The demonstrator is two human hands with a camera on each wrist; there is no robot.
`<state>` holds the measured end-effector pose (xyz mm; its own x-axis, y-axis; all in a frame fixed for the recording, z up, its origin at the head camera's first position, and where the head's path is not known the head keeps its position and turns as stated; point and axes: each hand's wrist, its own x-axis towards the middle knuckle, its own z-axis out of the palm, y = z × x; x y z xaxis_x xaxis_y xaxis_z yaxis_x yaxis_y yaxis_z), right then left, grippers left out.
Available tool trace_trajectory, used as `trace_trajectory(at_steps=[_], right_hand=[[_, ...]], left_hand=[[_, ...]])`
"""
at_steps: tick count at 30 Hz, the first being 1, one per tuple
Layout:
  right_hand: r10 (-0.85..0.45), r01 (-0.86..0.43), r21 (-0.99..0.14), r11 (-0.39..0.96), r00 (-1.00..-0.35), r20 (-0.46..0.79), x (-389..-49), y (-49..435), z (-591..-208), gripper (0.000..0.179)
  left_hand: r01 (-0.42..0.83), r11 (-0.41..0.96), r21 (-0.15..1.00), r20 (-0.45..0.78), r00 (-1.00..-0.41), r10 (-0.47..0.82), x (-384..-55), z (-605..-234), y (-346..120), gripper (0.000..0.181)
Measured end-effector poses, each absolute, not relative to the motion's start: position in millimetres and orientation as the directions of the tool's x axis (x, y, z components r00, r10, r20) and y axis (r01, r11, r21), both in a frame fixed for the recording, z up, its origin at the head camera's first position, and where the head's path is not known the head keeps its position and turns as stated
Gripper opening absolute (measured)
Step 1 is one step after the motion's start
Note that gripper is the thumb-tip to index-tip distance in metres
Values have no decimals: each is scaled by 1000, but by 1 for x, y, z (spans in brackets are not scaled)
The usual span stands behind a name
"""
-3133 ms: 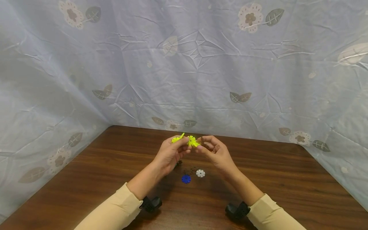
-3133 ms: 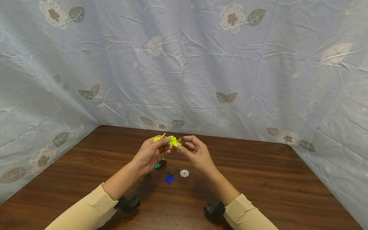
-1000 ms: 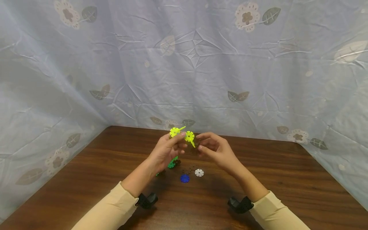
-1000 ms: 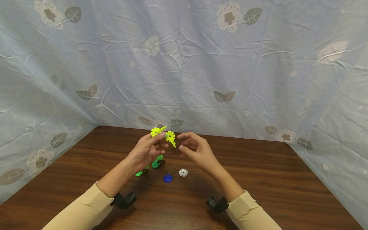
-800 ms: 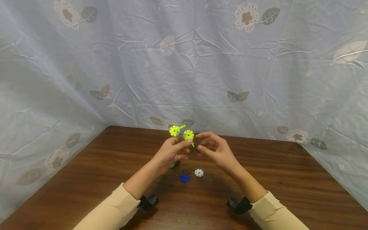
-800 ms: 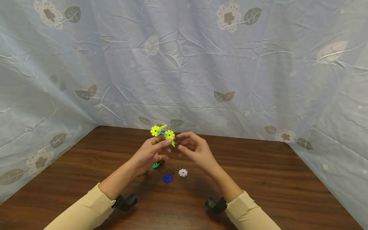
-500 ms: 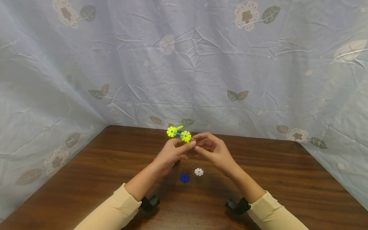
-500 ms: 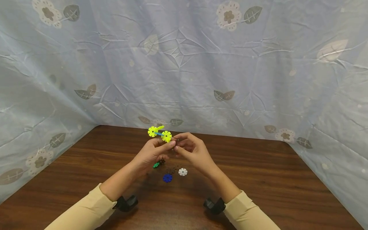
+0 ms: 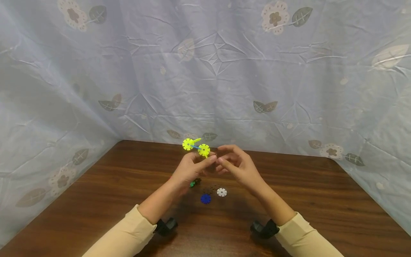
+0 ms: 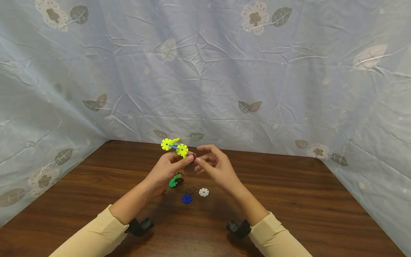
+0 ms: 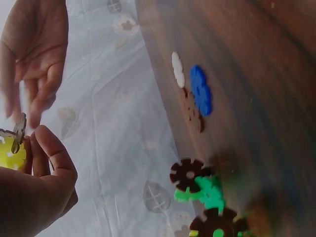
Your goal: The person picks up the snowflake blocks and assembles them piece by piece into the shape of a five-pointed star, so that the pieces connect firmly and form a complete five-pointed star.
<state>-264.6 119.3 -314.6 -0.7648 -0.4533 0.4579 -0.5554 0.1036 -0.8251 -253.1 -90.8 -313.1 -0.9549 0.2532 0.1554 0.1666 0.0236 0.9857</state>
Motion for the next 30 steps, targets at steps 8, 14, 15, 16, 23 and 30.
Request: trace_trajectory(at_steps=[8, 14, 15, 16, 23, 30], right_hand=[[-563, -529, -646, 550, -806, 180, -278, 134, -310, 25], [-651, -547, -462, 698, -753, -91, -288, 125, -318, 19], [-645, -539, -443, 716, -754, -125, -288, 123, -318, 19], [-632, -525, -429, 735, -760, -153, -289, 120, -320, 18], [-571, -482, -340, 807, -784, -243, -290, 105, -324, 19], [-555, -473, -317, 822, -791, -258, -291, 100, -328, 16]], left_hand=[[134, -5, 991, 131, -958, 253, -258, -312, -97, 34], [113, -9, 994, 110, -948, 298, -259, -312, -99, 38], [114, -1, 993, 109, -947, 303, -259, -312, -99, 38], [117, 5, 993, 110, -945, 307, -259, -312, -99, 39], [120, 34, 992, 103, -946, 308, -258, -311, -100, 40], [113, 39, 993, 96, -949, 301, -258, -312, -99, 37]])
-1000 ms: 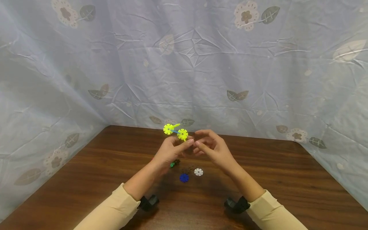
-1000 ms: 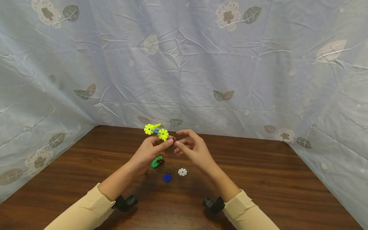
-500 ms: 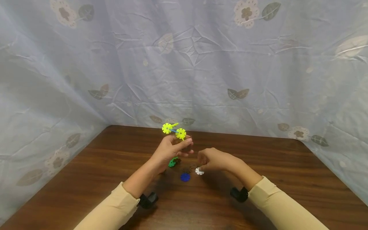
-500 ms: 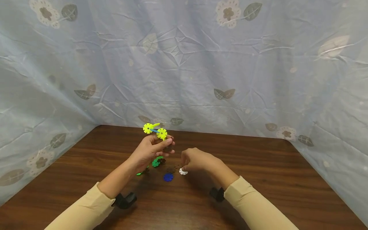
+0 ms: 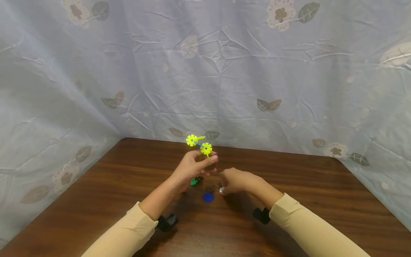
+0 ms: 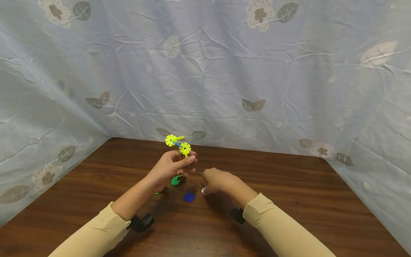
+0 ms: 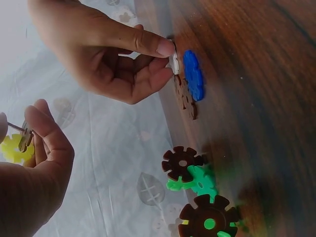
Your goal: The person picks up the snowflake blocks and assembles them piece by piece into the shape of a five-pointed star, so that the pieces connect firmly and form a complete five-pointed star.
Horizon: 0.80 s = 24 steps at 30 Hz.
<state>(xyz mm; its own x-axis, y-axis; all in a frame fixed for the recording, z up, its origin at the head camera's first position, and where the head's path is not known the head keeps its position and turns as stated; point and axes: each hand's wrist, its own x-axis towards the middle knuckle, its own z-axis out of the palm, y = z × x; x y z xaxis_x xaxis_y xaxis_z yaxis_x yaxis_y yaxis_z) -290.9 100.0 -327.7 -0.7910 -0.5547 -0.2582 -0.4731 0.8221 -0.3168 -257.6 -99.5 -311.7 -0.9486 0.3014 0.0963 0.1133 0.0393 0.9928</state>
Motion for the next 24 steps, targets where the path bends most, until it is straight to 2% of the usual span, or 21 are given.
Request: trace_trajectory(at_steps=[5, 10, 17, 24], right_hand=[[-542, -447, -355, 821, -805, -241, -292, 104, -332, 20], [-559, -454, -426, 782, -813, -160, -292, 110, -335, 25], [-615, -536, -525, 661, -788, 30, -292, 126, -331, 8], [-523, -578, -615, 537, -800, 295, -284, 134, -317, 8]], left_hand=[[121, 53, 991, 99, -946, 309, -258, -313, -100, 39], [125, 52, 991, 101, -940, 325, -259, -316, -101, 41], [110, 29, 994, 94, -937, 336, -258, -317, -100, 42], [127, 43, 991, 104, -933, 345, -259, -318, -98, 40]])
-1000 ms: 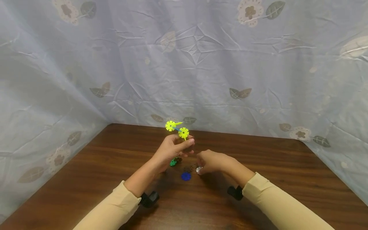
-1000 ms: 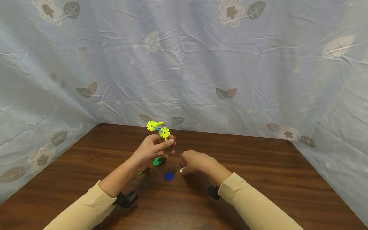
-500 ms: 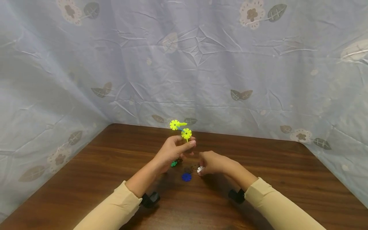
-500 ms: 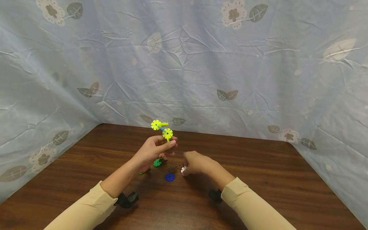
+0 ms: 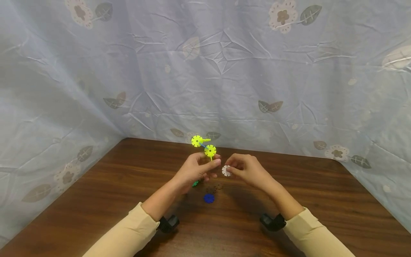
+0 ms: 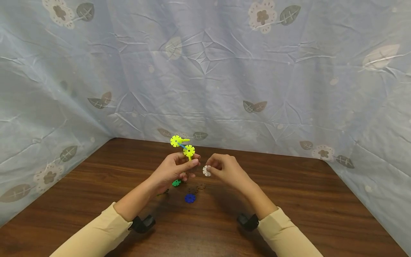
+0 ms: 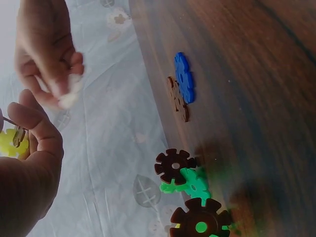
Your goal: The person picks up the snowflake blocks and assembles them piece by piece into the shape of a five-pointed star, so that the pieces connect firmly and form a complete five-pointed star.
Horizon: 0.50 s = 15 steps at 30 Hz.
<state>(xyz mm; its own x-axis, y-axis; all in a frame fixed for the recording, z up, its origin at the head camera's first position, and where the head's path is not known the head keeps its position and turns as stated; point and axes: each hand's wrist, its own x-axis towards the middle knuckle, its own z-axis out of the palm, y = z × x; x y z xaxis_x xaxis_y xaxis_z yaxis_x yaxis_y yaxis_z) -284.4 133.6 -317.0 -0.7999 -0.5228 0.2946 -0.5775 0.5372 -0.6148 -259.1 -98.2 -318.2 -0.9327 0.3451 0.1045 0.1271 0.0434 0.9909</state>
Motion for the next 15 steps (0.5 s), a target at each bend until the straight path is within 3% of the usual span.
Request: trace_trajectory(at_steps=[5, 15], right_hand=[[-443, -573, -715, 401, -804, 396, -279, 135, -312, 11], [-348, -581, -784, 218, -797, 493, -274, 137, -304, 15]], left_hand=[[149, 45, 988, 122, -921, 370, -259, -319, -97, 42], [168, 63, 984, 130, -909, 396, -259, -321, -97, 49]])
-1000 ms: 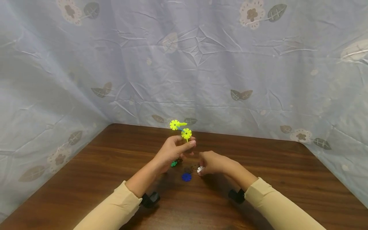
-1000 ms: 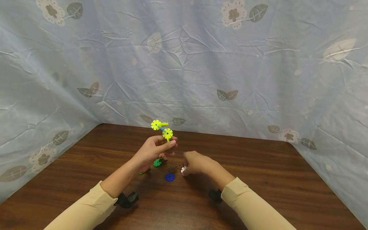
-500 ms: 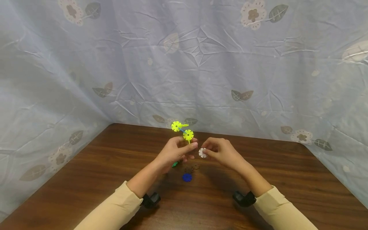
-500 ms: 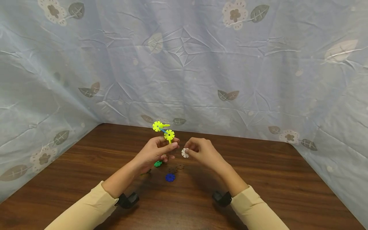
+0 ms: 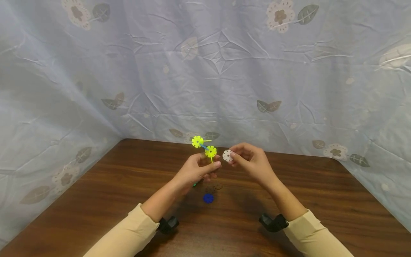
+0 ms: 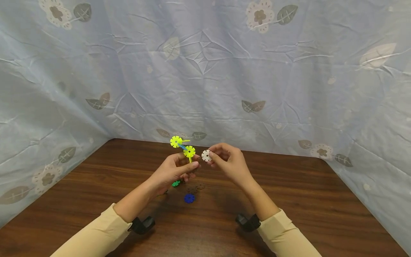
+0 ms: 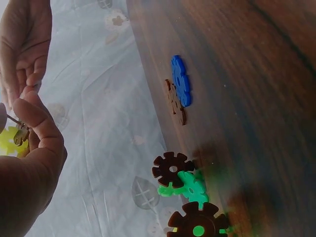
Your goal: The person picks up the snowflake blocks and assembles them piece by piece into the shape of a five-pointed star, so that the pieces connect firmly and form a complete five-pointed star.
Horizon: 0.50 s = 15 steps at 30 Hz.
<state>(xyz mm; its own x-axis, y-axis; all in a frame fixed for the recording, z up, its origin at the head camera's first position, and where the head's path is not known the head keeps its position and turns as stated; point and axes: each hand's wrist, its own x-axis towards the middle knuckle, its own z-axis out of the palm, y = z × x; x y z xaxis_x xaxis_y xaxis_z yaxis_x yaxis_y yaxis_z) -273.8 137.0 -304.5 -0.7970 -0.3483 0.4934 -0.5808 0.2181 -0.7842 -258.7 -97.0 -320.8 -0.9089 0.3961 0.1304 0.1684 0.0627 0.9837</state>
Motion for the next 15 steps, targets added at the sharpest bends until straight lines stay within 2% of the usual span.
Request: trace_trajectory(at_steps=[15], right_hand=[[-350, -641, -740, 206, -754, 556, -271, 134, -304, 15]], left_hand=[[173, 95, 980, 122, -910, 397, -258, -320, -96, 46]])
